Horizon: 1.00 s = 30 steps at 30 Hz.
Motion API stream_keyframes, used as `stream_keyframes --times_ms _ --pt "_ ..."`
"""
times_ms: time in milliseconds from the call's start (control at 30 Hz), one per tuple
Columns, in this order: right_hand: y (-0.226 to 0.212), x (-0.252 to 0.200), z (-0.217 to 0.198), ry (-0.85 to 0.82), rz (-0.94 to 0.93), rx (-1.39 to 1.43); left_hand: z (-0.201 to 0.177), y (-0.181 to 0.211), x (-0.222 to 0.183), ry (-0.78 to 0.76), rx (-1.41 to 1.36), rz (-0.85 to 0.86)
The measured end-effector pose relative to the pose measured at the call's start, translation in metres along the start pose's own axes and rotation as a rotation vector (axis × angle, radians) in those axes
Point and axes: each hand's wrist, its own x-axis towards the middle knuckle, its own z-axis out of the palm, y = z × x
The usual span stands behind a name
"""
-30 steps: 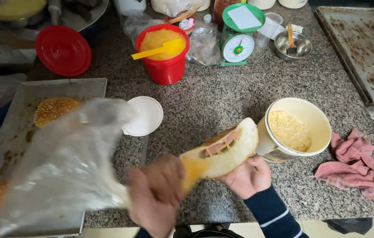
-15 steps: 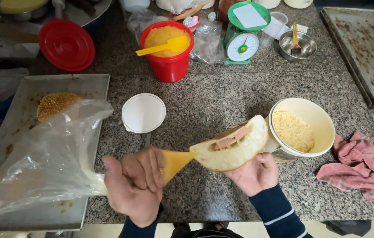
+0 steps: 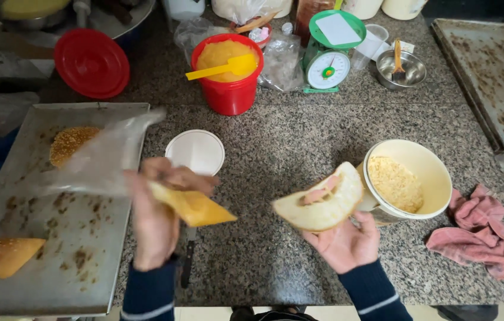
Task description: The person is preparing bread rolls by cutting them open, squeezing a yellow filling inside, and then dipping the rolls in a bowl of shredded ingredients to coat them.
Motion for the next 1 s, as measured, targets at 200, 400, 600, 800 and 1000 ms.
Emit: stream_keyframes --times_ms 200,400,600,800,1000 --pt "0.01 -0.012 -0.013 -0.023 0.019 -0.001 -0.096 -0.061 0.019 0.156 1.043 -0.625" --pt "0.037 -0.005 0.002 0.042 0.019 0.032 -0.202 -0.158 -0.004 0.002 1.784 -0.747" --pt "0.057 0.007 0.017 0.088 0.041 0.06 -0.132 -0.132 -0.05 -0.073 1.733 0.006" --pt "0.089 0.015 0.025 -0.004 0.043 0.074 0.024 -0.106 -0.068 -0.36 0.947 0.307" --pt "0.083 0.009 0.022 0.072 0.054 0.155 0.057 -0.141 -0.078 -0.175 0.583 -0.059"
